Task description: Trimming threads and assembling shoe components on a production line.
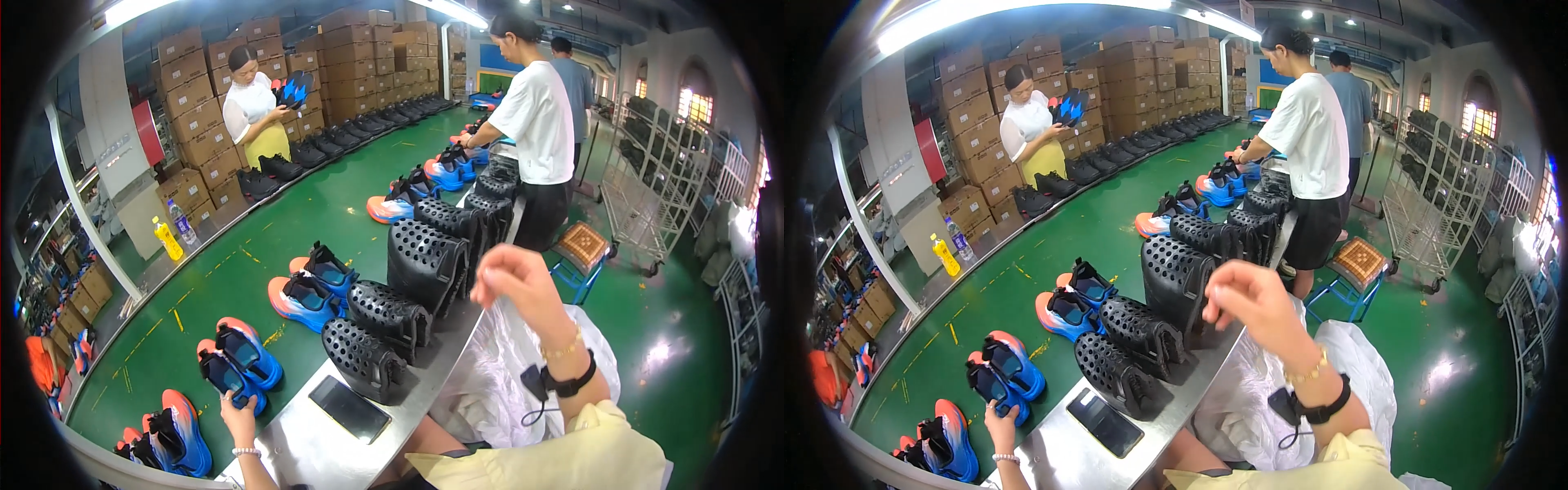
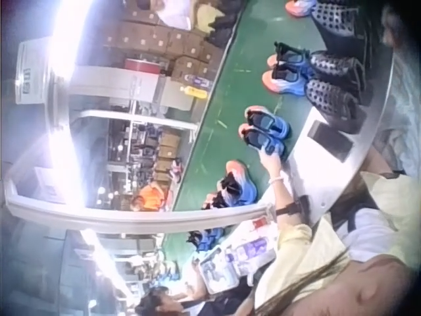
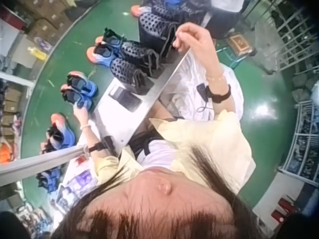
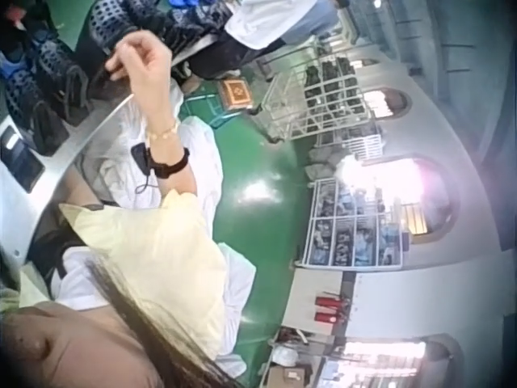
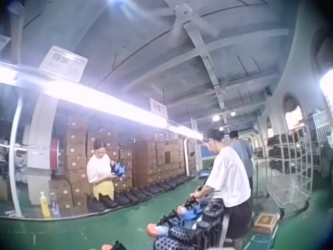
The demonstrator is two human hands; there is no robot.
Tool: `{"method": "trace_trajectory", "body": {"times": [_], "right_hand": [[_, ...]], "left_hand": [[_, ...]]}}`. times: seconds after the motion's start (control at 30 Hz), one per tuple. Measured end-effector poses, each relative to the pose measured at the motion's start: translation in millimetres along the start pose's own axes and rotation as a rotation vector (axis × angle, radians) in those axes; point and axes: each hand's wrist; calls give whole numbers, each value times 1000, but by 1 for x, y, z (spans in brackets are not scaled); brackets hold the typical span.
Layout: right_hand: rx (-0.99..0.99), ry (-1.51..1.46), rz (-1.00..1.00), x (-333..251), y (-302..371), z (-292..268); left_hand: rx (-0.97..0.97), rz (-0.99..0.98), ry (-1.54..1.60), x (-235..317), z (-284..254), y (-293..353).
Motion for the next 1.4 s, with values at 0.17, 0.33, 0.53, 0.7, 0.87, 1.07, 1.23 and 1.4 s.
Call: {"method": "trace_trajectory", "body": {"times": [0.17,0.33,0.53,0.7,0.87,1.07,1.23,1.4], "right_hand": [[278,963,-249,23,-55,6],[103,1474,-315,48,-70,12],[5,1256,-174,65,-86,12],[145,1190,-142,70,-85,6],[184,1143,-350,-14,-74,76],[-717,1016,-72,4,-57,284],[-833,929,191,100,-94,368],[-635,874,189,134,-61,424]], "left_hand": [[-214,7,22,65,34,2],[-231,5,-24,93,37,13],[-192,6,-56,86,-3,22],[-148,-6,134,84,-3,33],[-135,-244,394,78,-28,37],[-64,-178,312,70,-20,38],[-5,-156,396,73,-4,40],[108,-82,325,56,0,46]]}}
Point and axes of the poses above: each hand's wrist, its own y-axis away from the middle knuckle, its own z-axis out of the palm, x = y × z, and after that the axes turned 7 degrees about x, right-handed
